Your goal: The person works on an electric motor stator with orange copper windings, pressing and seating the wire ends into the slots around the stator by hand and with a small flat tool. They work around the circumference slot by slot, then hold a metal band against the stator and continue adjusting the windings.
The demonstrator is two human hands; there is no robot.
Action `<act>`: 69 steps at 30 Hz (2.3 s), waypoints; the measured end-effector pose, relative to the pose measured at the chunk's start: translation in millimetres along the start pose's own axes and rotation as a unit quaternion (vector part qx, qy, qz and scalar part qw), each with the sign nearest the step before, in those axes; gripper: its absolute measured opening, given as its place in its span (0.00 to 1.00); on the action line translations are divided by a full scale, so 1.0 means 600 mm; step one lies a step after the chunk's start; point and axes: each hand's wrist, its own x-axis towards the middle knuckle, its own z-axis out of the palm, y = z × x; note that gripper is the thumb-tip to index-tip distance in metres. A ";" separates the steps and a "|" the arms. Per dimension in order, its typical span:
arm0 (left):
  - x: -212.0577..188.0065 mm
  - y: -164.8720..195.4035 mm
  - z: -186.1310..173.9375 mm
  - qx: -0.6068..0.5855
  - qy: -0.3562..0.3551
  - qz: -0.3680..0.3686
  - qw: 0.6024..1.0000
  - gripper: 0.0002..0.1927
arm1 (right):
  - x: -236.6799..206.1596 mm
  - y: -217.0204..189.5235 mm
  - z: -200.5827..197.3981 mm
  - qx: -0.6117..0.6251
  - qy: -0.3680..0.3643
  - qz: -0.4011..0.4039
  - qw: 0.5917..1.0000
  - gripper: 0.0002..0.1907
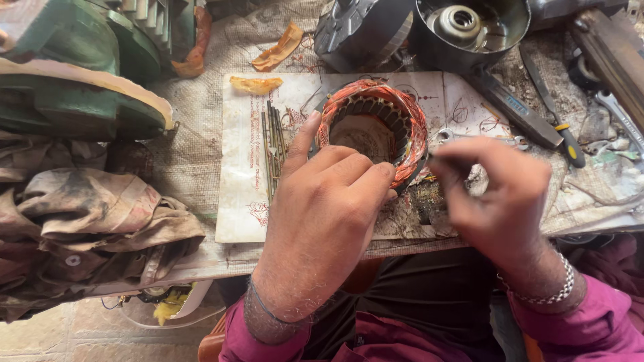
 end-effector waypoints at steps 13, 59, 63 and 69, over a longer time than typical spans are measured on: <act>0.001 0.000 0.001 0.005 -0.001 -0.001 1.000 0.05 | 0.003 -0.005 -0.001 0.009 -0.002 -0.031 0.999 0.09; 0.004 0.016 0.013 0.026 0.021 -0.030 0.999 0.05 | 0.132 -0.134 -0.042 -0.266 -0.098 -0.106 0.953 0.09; 0.008 0.011 0.013 0.028 0.013 -0.031 0.999 0.04 | 0.128 -0.119 -0.038 -0.206 -0.101 -0.121 0.966 0.08; 0.004 0.013 0.016 0.030 0.000 -0.030 0.999 0.03 | 0.109 -0.089 -0.042 -0.201 -0.095 -0.118 0.968 0.06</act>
